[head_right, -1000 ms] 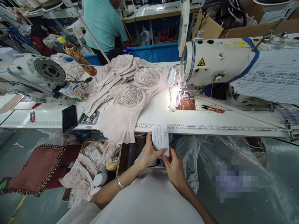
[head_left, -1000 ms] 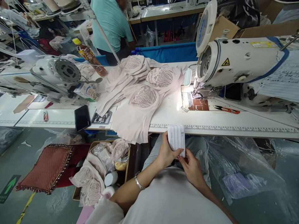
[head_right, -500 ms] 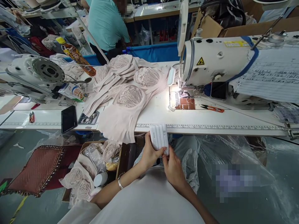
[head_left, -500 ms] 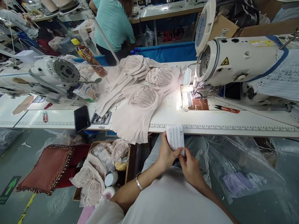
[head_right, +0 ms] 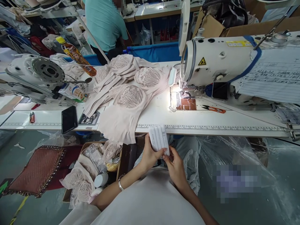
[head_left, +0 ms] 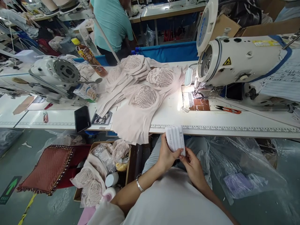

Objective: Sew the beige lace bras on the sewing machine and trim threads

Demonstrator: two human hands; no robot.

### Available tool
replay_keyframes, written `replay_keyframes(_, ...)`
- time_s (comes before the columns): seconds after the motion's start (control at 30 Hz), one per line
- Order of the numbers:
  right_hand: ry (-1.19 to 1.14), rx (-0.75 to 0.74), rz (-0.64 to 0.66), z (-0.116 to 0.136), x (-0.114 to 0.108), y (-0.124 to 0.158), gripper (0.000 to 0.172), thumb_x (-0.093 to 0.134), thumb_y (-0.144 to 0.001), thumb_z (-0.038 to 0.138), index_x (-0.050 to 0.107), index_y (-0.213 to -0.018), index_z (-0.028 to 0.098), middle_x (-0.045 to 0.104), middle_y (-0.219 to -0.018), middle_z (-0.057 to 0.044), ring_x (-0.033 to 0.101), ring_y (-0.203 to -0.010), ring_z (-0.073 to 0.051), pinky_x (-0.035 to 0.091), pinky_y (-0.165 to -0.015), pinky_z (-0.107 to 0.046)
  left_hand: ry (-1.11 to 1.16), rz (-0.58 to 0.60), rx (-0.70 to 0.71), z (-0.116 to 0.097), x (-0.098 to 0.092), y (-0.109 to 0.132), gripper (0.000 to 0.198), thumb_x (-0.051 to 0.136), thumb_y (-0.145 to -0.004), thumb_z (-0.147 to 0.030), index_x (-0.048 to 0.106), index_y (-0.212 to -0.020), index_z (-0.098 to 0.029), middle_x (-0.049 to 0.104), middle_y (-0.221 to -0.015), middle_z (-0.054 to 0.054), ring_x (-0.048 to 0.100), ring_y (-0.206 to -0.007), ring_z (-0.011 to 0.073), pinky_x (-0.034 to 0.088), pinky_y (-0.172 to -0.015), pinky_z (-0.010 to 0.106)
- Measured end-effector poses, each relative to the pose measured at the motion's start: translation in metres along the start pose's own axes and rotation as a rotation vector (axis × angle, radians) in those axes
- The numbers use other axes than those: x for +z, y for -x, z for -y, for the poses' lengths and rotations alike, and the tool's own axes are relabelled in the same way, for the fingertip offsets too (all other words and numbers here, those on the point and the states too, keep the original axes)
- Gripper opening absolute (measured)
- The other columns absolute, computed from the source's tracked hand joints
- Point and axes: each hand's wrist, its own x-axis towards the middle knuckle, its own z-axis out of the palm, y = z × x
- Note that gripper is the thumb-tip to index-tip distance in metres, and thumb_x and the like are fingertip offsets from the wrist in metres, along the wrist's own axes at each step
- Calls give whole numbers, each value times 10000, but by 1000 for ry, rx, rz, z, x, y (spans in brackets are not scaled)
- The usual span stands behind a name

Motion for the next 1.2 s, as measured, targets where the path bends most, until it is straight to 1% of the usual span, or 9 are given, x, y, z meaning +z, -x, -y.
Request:
replay_keyframes(0.13, 85, -15, -28, 1, 0, 4, 472, 609, -881, 572, 628, -1175, 203, 720, -1124, -123, 697, -989, -306, 585, -856, -435, 0, -6, 19, -1, 1, 2, 707, 735, -646, -203, 372, -1252, -203, 566, -1178, 81, 548, -1108, 250, 431, -985, 372)
replay_keyframes(0.2, 164, -65, -89, 1, 1, 6, 446, 593, -905, 532, 603, -1214, 210, 685, -1173, -131, 682, -1015, -300, 592, -842, -433, 6, -22, 27, 0, 2, 2, 695, 738, -644, -217, 383, -1242, -203, 564, -1185, 82, 546, -1116, 252, 431, -983, 372)
replay_keyframes(0.3, 312, -249, -218, 0, 1, 7, 381, 608, -912, 441, 562, -1221, 225, 611, -1211, -140, 655, -1035, -283, 596, -836, -430, 22, -67, 35, 1, 3, 2, 631, 740, -659, -230, 412, -1198, -208, 575, -1152, 64, 562, -1082, 241, 444, -952, 356)
replay_keyframes(0.43, 521, -490, -276, 4, 1, 7, 164, 566, -946, 287, 574, -1104, 242, 616, -1003, -86, 655, -897, -244, 586, -769, -382, 29, -123, 15, 0, 4, 2, 560, 754, -661, -228, 448, -1130, -206, 588, -1055, 35, 577, -995, 222, 460, -896, 336)
replay_keyframes(0.53, 675, -666, -332, 11, 0, 7, 92, 540, -979, 209, 599, -1043, 239, 622, -907, -66, 646, -833, -221, 564, -731, -347, 50, -134, 21, 0, 4, 1, 556, 768, -658, -244, 467, -1123, -205, 592, -1036, 28, 577, -983, 221, 459, -892, 338)
replay_keyframes(0.67, 815, -904, -330, 16, -2, 5, 126, 567, -973, 101, 638, -996, 202, 630, -805, -47, 630, -744, -191, 535, -691, -328, 116, -150, -2, 0, 3, -2, 553, 799, -638, -287, 492, -1090, -205, 595, -1021, 29, 575, -982, 233, 457, -893, 353)
replay_keyframes(0.83, 823, -1076, -327, 7, -6, 4, 170, 647, -912, 23, 657, -961, 186, 658, -788, -47, 650, -747, -198, 532, -698, -347, 184, -131, -72, -2, 1, -4, 566, 819, -607, -282, 508, -1073, -202, 607, -1022, 38, 575, -996, 242, 457, -903, 362)
replay_keyframes(1.0, 911, -1141, -213, 7, -12, 6, 240, 566, -944, -1, 684, -1095, 143, 692, -851, -81, 663, -820, -219, 533, -730, -356, 197, -130, -103, -5, 0, -3, 547, 808, -595, -267, 506, -1046, -200, 614, -987, 25, 572, -953, 225, 456, -874, 343)
replay_keyframes(1.2, 921, -1052, -88, 19, -16, 10, 266, 530, -945, -10, 695, -1120, 104, 696, -920, -117, 642, -891, -240, 554, -794, -368, 206, -148, -121, -7, -2, -7, 542, 805, -589, -263, 502, -1034, -197, 612, -973, 20, 563, -941, 219, 455, -860, 336)
